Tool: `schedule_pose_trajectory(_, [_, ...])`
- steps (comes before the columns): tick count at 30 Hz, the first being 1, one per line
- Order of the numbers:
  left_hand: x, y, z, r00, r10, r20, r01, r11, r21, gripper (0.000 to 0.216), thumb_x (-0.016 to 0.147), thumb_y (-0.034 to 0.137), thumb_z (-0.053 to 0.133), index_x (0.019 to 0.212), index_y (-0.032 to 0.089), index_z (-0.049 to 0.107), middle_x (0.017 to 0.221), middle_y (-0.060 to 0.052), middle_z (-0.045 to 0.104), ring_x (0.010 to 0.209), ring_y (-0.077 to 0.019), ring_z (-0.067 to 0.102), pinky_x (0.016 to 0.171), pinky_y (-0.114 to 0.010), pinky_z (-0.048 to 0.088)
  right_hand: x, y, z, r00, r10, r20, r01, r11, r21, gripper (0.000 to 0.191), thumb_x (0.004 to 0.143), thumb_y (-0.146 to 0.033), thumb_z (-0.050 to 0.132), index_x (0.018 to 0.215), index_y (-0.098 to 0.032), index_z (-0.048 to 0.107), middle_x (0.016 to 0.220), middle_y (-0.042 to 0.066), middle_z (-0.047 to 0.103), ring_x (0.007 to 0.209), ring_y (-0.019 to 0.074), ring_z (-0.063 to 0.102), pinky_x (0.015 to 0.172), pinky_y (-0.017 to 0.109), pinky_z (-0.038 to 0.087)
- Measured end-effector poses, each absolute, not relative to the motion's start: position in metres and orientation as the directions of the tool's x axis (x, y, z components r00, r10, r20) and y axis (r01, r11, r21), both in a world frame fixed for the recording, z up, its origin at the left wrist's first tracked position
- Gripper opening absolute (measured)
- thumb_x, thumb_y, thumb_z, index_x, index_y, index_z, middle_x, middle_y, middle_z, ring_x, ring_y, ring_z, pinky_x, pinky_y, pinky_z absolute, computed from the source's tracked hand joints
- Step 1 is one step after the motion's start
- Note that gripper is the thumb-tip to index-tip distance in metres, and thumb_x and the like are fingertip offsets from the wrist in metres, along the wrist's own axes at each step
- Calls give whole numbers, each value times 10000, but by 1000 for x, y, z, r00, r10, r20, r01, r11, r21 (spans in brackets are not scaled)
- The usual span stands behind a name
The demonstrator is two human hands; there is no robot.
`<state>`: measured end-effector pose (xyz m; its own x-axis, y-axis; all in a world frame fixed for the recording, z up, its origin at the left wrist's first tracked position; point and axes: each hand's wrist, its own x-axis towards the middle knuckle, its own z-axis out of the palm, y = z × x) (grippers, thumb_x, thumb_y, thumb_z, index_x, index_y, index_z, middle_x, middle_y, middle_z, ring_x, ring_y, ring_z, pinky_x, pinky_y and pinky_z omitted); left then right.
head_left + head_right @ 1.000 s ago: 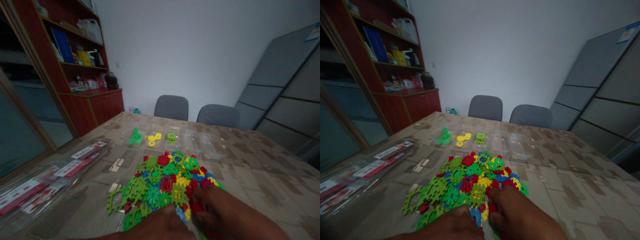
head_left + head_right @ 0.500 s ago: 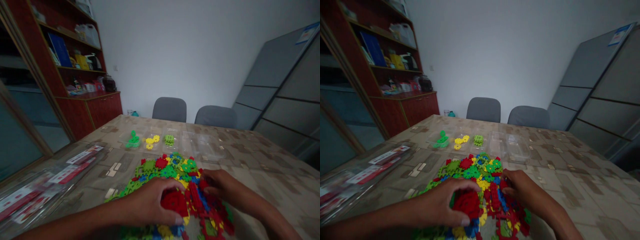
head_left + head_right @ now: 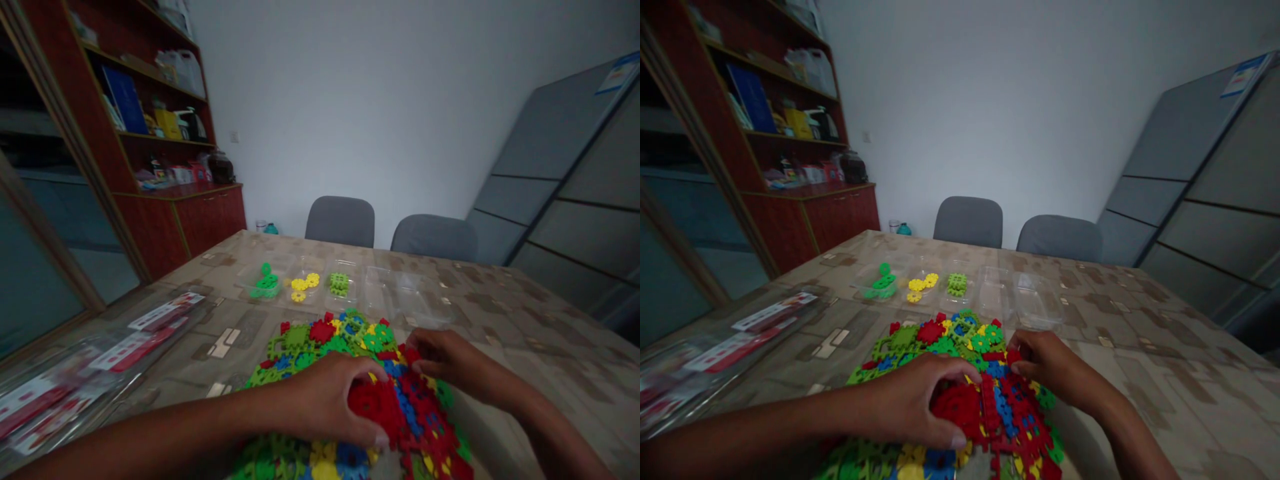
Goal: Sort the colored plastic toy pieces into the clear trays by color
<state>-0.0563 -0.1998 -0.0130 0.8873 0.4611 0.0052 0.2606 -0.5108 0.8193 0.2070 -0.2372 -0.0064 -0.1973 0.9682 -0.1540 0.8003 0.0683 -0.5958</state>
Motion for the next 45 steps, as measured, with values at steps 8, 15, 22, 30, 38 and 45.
schedule_pose_trajectory(8, [-50, -181, -12, 858, 509, 75, 268, -566, 779, 551, 704, 385, 774, 1193, 185, 616, 1081, -65, 693, 911, -233, 654, 779, -313, 504, 223, -212, 1, -130, 990, -61, 877, 87, -473, 91, 759, -253, 508, 766, -189, 572, 713, 21, 617, 663, 176, 552, 607, 276, 393])
schedule_pose_trajectory(15, [-60, -112, 5, 682, 711, 172, 338, -514, 789, 472, 747, 396, 705, 1145, 164, 604, 1026, -79, 705, 924, -252, 656, 793, -350, 505, 286, -216, 6, 93, 983, 156, 879, -8, -477, 375, 797, -525, 474, 902, -199, 628, 802, 89, 703, 698, 251, 634, 627, 344, 452])
schedule_pose_trajectory(22, [-15, -83, 5, 671, 694, 262, 304, -580, 756, 411, 748, 352, 701, 1092, 144, 613, 959, -84, 720, 842, -226, 672, 712, -307, 511, 321, -214, 1, 299, 895, 330, 888, -134, -440, 388, 734, -539, 530, 885, -218, 689, 750, 72, 719, 644, 259, 648, 578, 335, 432])
schedule_pose_trajectory(30, [94, -68, 11, 729, 611, 309, 299, -690, 659, 423, 772, 391, 725, 1102, 147, 624, 930, -45, 732, 821, -192, 676, 725, -262, 493, 318, -195, -19, 379, 846, 376, 879, -203, -431, 357, 757, -461, 523, 892, -181, 697, 687, 55, 683, 621, 231, 632, 561, 309, 408])
schedule_pose_trajectory(38, [152, -67, -10, 808, 530, 259, 373, -799, 471, 398, 721, 357, 756, 1045, 142, 673, 906, -83, 724, 841, -261, 678, 740, -315, 511, 314, -181, -42, 338, 867, 366, 897, -179, -405, 177, 731, -325, 560, 762, -207, 689, 577, 4, 635, 549, 188, 588, 526, 264, 363])
schedule_pose_trajectory(45, [159, -69, -21, 835, 517, 187, 413, -814, 408, 374, 813, 398, 719, 1075, 139, 660, 944, -96, 711, 879, -261, 675, 799, -414, 525, 315, -174, -49, 315, 875, 368, 906, -162, -392, 241, 725, -271, 578, 896, -179, 720, 608, 22, 670, 589, 201, 627, 563, 260, 395])
